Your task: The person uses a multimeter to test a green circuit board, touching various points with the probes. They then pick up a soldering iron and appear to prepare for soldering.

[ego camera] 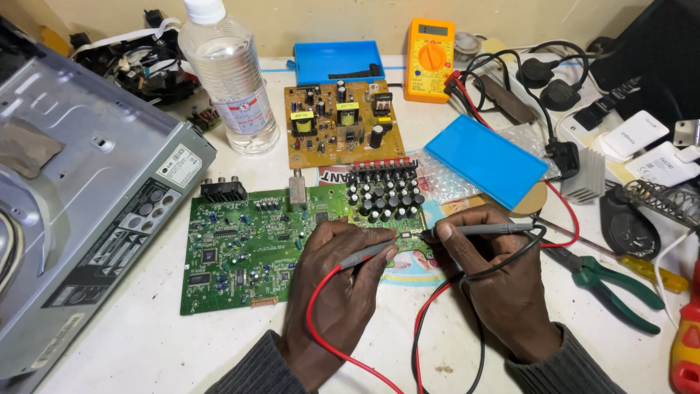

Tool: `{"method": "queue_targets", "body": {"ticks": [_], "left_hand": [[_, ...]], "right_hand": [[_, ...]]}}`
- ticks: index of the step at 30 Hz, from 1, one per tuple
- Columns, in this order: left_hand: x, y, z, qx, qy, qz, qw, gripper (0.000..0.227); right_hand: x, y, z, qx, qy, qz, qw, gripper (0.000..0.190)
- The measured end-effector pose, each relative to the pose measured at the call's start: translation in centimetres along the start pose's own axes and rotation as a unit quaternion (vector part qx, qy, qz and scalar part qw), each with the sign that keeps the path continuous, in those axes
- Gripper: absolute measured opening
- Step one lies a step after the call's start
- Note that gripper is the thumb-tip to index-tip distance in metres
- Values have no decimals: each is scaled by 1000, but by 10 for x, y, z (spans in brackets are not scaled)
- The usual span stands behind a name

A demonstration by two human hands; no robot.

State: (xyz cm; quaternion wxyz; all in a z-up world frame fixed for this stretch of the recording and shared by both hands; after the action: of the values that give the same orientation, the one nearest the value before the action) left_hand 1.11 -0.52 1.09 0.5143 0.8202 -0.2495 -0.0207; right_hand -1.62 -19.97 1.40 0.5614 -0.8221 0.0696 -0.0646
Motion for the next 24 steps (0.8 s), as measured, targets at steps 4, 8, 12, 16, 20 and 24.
{"method": "queue_targets", "body": {"ticks": [4, 8, 12, 16, 20, 24], "left_hand": [[0, 5, -1, 23, 8, 44, 999, 26], [0, 2, 0, 12, 11, 26, 1000, 27], [0, 2, 0, 20, 13, 27, 999, 26], [1, 5, -2, 20, 14, 38, 999, 25], [1, 9, -2, 21, 19, 69, 997, 23], [0, 8, -2, 19, 21, 55, 998, 24]], "right_hand": [[-1, 0, 1, -10, 4, 4, 1000, 15], [0, -2, 1, -9, 1, -22, 1000, 13], [-1, 0, 0, -12, 1, -4, 1000, 14], [-1, 0, 0, -9, 1, 1, 1000, 14], [-2, -2, 1, 4, -3, -9, 1000, 14], [-1, -1, 0, -18, 6, -4, 1000, 13]]}}
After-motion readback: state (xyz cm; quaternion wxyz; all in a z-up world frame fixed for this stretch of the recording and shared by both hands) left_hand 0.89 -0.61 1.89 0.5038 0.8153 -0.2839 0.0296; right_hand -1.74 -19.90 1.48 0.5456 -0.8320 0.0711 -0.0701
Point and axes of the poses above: each hand's wrist, its own x-axis towards the middle knuckle, its own z-axis out of the palm, y = z × x, the point moved 3 cm from there along x, towards the middle knuckle, and after that the axes turned 13 degrees about -y, right-handed, at the moved point
